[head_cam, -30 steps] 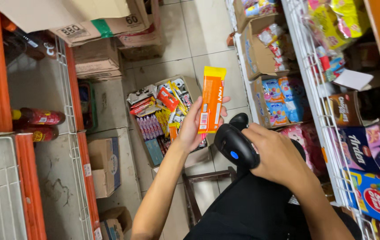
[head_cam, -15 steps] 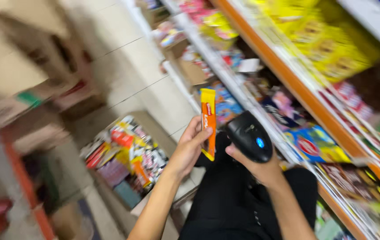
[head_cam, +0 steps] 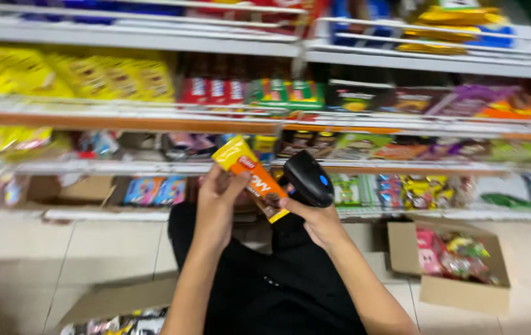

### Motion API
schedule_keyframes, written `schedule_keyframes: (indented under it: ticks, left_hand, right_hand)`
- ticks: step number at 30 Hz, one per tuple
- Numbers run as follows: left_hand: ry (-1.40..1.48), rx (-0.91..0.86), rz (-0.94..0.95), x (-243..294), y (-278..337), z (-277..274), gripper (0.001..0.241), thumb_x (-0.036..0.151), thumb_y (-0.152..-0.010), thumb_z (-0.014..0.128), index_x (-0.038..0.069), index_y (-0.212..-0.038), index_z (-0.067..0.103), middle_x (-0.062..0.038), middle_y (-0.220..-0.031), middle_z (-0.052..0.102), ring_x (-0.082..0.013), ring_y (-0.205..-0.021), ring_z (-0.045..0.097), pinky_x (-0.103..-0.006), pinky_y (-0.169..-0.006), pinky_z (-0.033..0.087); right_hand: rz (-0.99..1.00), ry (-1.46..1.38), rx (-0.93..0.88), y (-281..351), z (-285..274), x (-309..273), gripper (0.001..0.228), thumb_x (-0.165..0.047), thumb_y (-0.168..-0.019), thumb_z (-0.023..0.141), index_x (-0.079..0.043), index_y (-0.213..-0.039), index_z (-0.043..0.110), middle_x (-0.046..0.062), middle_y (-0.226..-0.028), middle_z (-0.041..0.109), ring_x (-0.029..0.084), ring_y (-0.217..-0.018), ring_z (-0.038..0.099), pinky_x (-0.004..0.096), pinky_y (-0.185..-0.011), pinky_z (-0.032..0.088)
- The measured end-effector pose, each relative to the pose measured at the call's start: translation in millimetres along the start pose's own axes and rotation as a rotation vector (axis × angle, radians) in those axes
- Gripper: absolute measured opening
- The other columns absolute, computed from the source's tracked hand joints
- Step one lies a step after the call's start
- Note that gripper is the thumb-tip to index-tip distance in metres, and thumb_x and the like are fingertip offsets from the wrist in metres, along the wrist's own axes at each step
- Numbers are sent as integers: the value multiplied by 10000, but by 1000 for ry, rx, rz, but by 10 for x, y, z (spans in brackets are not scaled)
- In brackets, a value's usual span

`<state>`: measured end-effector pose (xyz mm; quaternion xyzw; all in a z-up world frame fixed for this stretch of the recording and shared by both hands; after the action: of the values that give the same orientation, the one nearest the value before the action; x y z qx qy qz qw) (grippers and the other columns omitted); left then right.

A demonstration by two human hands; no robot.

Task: The person scans various snacks and grocery items using a handheld barcode scanner, taking them one at a time from a box on the floor and placing them onto store shelves.

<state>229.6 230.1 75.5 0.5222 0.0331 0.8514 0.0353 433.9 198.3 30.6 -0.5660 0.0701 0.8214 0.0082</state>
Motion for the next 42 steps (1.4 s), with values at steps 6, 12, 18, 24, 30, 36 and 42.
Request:
schedule_keyframes:
  ticks: [6, 12, 18, 24, 30, 36, 42]
  left_hand:
    - [-76, -213, 0, -249, -324, 619, 431, 25, -964, 674, 29, -1354, 489, -85, -1132, 713, -143, -993, 695, -280, -862, 574]
    - [-364, -628, -266, -392, -452, 1292, 463, 6, -857, 686, 81, -1308, 615, -60, -1041, 717, -132, -837, 673, -294, -722, 572]
    - [-327, -728, -387, -981, -372, 2105, 352, 52, -895, 722, 19, -1235, 635, -97, -1036, 702, -180, -810, 688, -294, -752, 562]
    - [-53, -555, -239, -1514, -461, 2928, 547, 60, -909, 679, 86, -1385, 411, -135, -1189, 638, -157, -981, 723, -301, -854, 614]
    - [-184, -643, -145, -1964, -484, 3576, 445, 65, -920, 631, 63, -1347, 505, -130, -1303, 527, -162, -1014, 642, -329, -834, 598]
    - [-586, -712, 274, -1948, -592, 4161, 412, 47, -874, 632, 73, -1284, 604, -132, -1238, 527, -236, -1058, 648, -339, -841, 558]
    - [-632, -656, 440, -1859, -783, 4528, 417, 82, -890, 682, 47, -1298, 606, -164, -1232, 526, -306, -1074, 615, -384, -931, 534]
  right_hand:
    - [7, -43, 44, 101, -835, -360, 351, 62, -772, 820, -43, -1067, 661, 22, -1016, 653, 157, -991, 641, 336, -885, 514]
    - [45, -296, 214, 203, -1725, -699, 269, 48, -813, 756, -66, -1031, 648, 32, -992, 670, 168, -952, 665, 354, -831, 563]
    - [-49, -383, 420, 274, -2424, -1059, 316, 24, -828, 720, -65, -1116, 625, 106, -1006, 703, 213, -931, 698, 394, -811, 592]
    - [-233, -459, 620, 259, -2860, -1183, 364, -15, -854, 706, -3, -1199, 591, 134, -1009, 701, 231, -898, 703, 365, -750, 594]
    - [-501, -718, 798, -285, -3526, -1473, 247, -66, -885, 744, 16, -1096, 644, 104, -973, 686, 202, -811, 652, 318, -707, 556]
    - [-613, -588, 914, -1062, -3810, -1845, 254, -11, -804, 747, -70, -1009, 610, 54, -886, 623, 191, -759, 641, 359, -670, 578]
    - [-517, -448, 759, -1562, -3895, -1999, 242, -38, -859, 759, -15, -1060, 626, 106, -944, 630, 235, -782, 638, 373, -675, 591]
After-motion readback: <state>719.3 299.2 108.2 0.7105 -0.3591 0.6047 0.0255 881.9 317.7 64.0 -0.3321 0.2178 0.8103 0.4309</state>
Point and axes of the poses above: each hand's wrist, its own y-axis away from the middle knuckle, its own z-axis out of the palm, x = y × z, the point moved 1 cm from there along -y, towards the middle knuckle
